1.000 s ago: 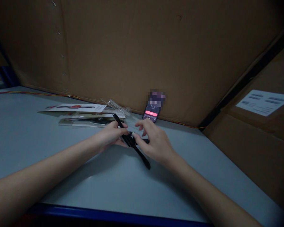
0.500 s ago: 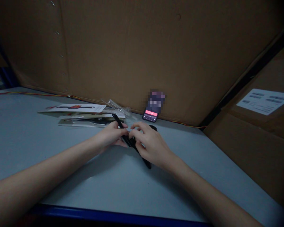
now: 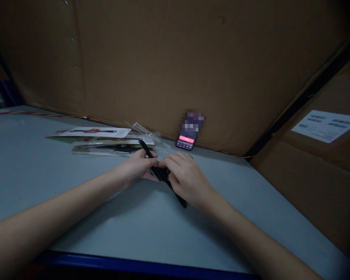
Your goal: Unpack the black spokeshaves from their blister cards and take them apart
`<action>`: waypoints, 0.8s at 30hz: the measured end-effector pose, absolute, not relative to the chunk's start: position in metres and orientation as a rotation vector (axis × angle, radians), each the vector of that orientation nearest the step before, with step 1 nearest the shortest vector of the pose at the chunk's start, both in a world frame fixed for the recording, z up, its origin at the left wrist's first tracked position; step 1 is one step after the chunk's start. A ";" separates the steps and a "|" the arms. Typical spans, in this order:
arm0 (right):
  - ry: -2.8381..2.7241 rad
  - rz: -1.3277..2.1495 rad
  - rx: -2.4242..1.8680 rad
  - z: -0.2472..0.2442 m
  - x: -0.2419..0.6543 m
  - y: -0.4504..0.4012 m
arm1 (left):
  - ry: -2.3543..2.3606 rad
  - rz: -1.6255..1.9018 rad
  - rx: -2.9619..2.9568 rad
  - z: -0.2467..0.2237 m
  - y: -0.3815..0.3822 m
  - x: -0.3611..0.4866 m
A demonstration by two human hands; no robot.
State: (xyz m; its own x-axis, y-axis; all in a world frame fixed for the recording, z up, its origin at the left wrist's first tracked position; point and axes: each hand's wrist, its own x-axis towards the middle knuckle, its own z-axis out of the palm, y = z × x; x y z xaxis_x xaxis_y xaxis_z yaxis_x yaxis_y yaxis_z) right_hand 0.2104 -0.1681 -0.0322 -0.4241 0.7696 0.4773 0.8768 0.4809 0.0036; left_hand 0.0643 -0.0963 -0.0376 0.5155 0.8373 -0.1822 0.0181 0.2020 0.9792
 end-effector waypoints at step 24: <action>-2.529 -0.537 -1.201 -0.026 0.225 -0.165 | 0.813 0.565 1.276 -0.041 -0.093 0.061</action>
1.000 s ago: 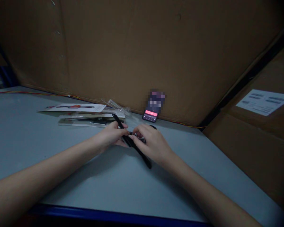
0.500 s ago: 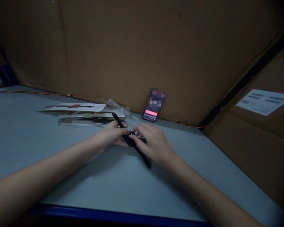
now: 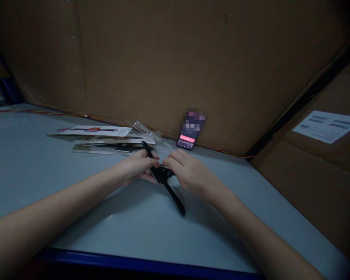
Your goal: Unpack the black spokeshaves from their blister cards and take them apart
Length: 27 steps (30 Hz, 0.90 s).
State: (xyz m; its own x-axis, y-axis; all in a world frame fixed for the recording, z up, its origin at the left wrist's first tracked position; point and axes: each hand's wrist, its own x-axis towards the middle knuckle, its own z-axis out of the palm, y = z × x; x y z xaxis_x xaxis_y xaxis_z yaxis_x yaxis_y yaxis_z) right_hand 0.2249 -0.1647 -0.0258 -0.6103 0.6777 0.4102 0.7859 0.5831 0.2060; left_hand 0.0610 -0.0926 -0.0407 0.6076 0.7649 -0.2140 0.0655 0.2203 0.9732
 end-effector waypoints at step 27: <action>-1.779 0.507 -1.307 -0.057 0.228 -0.141 | 0.724 0.753 1.149 -0.035 -0.102 0.065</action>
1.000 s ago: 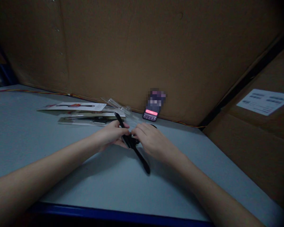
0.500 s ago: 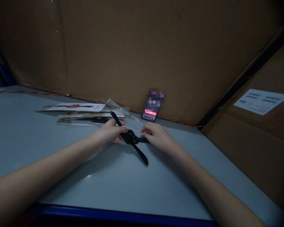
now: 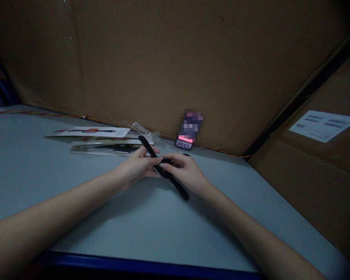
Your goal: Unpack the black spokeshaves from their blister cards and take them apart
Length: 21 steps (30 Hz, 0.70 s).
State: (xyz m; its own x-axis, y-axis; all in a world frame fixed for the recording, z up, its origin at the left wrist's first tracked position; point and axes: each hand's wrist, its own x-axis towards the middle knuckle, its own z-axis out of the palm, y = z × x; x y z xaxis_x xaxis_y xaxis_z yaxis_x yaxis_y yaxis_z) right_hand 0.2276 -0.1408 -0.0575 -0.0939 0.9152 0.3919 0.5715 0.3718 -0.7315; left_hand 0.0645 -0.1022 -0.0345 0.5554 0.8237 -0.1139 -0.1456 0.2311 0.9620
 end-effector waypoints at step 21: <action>-1.426 0.510 -1.313 -0.044 0.235 -0.143 | 0.648 0.778 1.161 -0.032 -0.099 0.062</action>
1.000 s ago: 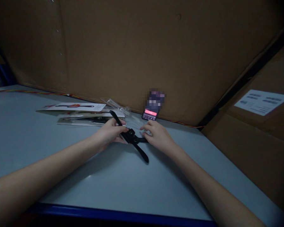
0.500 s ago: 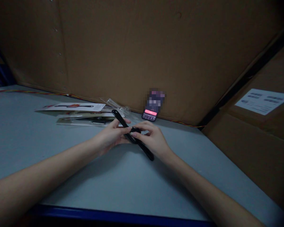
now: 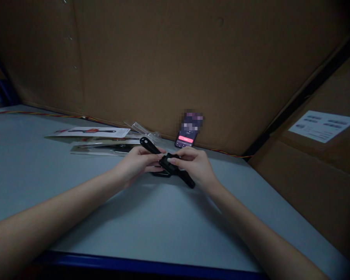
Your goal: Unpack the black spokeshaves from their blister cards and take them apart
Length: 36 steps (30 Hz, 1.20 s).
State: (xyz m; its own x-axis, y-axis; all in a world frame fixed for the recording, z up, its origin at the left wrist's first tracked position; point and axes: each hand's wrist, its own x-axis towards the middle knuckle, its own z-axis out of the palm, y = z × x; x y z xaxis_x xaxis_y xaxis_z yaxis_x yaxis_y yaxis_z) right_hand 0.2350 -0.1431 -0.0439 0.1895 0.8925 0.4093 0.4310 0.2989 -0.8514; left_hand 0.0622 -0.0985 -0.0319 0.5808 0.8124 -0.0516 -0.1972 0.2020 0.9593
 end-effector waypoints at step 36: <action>-1.632 0.701 -1.811 -0.058 0.319 -0.121 | 0.828 -0.287 1.849 -0.005 -0.074 0.012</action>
State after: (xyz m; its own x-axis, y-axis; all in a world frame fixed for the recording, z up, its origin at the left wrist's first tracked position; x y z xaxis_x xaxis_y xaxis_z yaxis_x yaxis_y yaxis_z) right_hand 0.3193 -0.1206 -0.0579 0.1066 0.9943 0.0062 0.6802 -0.0683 -0.7298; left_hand 0.0124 -0.0735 -0.0051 0.7329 0.4082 -0.5443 0.6574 -0.2187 0.7211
